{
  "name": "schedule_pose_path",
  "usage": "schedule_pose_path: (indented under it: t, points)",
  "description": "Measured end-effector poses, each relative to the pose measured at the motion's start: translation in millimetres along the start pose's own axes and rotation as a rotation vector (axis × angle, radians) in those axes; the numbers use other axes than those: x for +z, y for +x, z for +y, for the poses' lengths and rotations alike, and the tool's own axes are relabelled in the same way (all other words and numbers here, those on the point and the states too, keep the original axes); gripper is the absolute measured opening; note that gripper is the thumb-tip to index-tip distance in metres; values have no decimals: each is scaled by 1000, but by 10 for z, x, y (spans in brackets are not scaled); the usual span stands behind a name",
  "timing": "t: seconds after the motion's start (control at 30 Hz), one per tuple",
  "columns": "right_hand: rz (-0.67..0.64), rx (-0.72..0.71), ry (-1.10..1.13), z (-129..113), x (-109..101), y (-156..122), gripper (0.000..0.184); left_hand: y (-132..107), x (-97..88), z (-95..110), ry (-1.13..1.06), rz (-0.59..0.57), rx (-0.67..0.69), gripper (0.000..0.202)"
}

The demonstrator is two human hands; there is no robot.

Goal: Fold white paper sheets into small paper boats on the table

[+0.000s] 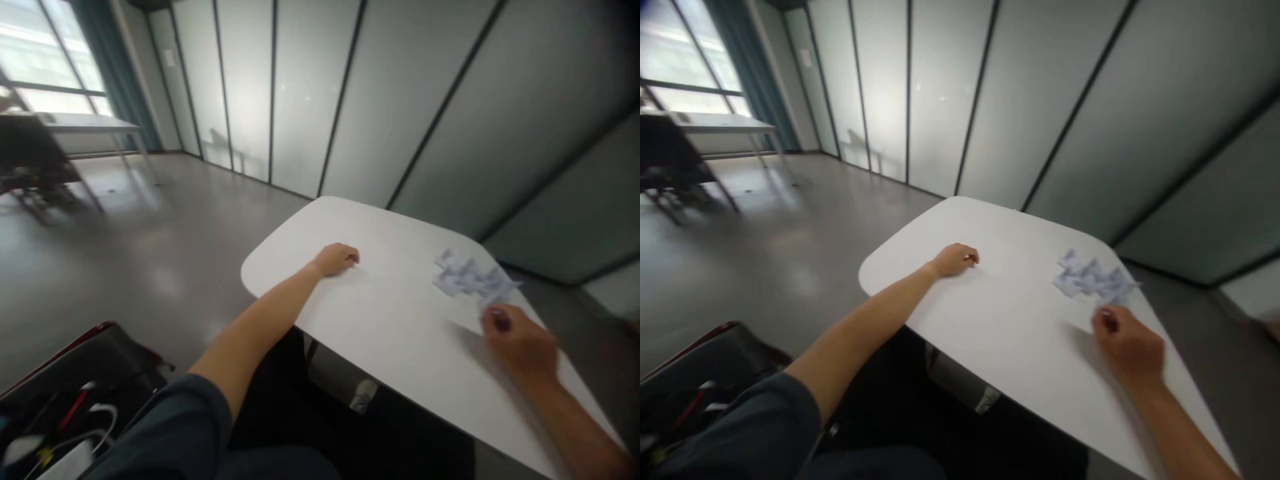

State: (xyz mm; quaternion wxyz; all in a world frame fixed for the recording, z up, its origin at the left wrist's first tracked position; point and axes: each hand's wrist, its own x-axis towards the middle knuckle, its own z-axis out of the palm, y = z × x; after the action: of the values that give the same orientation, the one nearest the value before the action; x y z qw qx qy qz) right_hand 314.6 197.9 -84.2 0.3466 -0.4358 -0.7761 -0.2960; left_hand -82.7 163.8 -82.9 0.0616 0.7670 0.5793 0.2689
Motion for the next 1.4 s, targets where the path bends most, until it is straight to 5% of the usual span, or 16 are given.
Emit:
schedule_pose_path:
  t: [0.1, 0.33, 0.5, 0.57, 0.9, 1.03, 1.1, 1.23, 1.4]
  points:
    - [-236, 49, 133, 61, -204, 15, 38, 27, -12, 104, 6, 30, 54, 26]
    - [-607, -25, 471, -454, -108, 330, 52, 77, 22, 271, 63, -66, 173, 36]
    - [-792, -58, 507, -619, -62, 160, 86, -57, 160, 230, 161, -185, 310, 73]
    - [-828, -58, 502, -638, -46, 67, 86, -121, 208, 201, 178, -230, 295, 76]
    - [-788, -16, 506, -639, -18, 38, 76, -102, 181, 234, 118, -194, 253, 73]
    - [-658, 14, 575, -586, -2, 28, 48, -70, 153, 259, 75, -153, 234, 61]
    - [-554, 162, 573, -536, 9, 50, 34, -57, 146, 255, 69, -114, 199, 52]
    - [-375, 606, 435, -406, 13, 179, 41, -54, 131, 244, 62, -52, 152, 40]
    - [-362, 714, 523, -316, 29, 358, 35, -52, 112, 243, 96, -35, 151, 36]
